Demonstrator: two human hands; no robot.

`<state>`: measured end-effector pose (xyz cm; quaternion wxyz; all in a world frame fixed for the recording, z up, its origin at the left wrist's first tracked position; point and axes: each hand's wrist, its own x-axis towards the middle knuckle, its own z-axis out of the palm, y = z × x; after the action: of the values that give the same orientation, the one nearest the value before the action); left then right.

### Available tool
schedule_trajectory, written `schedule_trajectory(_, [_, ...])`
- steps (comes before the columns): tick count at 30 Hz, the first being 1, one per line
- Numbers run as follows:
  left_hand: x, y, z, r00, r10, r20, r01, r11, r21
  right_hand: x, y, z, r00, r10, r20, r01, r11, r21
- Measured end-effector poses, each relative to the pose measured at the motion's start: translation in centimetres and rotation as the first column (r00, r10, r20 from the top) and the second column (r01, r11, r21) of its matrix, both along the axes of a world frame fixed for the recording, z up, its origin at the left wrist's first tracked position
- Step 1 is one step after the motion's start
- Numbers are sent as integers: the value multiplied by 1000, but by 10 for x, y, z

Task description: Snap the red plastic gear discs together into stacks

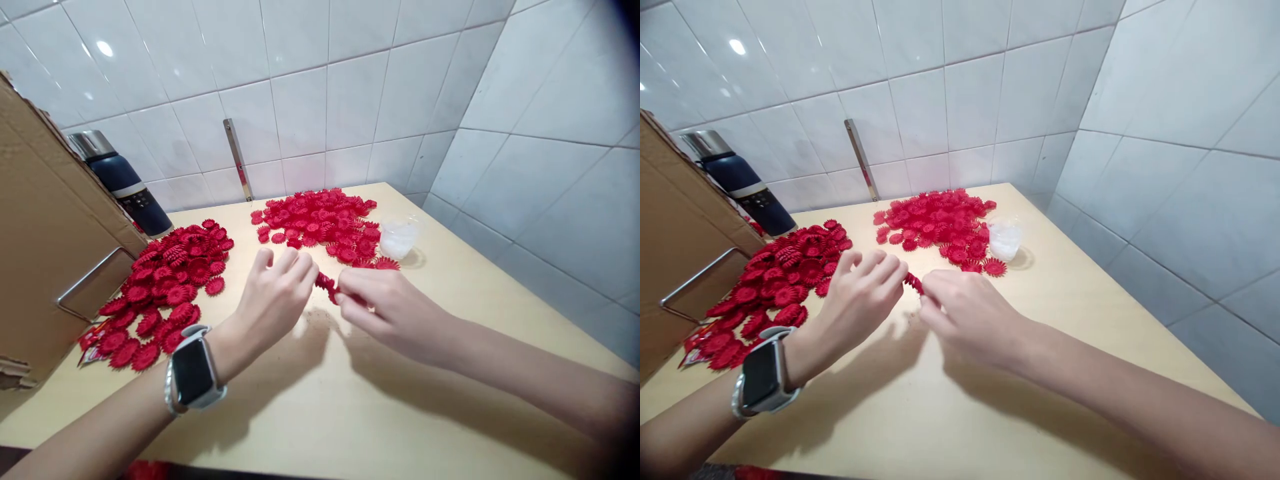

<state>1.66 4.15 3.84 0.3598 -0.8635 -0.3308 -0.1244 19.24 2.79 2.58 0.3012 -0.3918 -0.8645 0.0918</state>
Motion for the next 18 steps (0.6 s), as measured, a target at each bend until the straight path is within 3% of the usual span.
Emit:
schedule_trajectory(3, [1,-5,8,969,105,224,-27,945,-325,5,2,7,963,-84,-256,2,952,-305])
schedule_trajectory(6, [5,-11,13,883,221,413,98,775,-624,6,2,11,888,-102,-449,-156,850,-502])
schedule_trajectory(8, [7,-14,13,833,267,485,195,678,-709,4,3,12,849,-89,-521,-258,790,-555])
schedule_trajectory(10, [7,-15,12,811,291,507,239,626,-742,3,5,10,829,-90,-552,-308,750,-585])
schedule_trajectory(15, [4,-14,2,820,331,467,194,608,-770,-2,6,0,831,-180,-526,-247,729,-639])
schedule_trajectory(18, [6,-14,-5,846,332,417,87,685,-723,-7,3,-5,869,-235,-435,-142,724,-675])
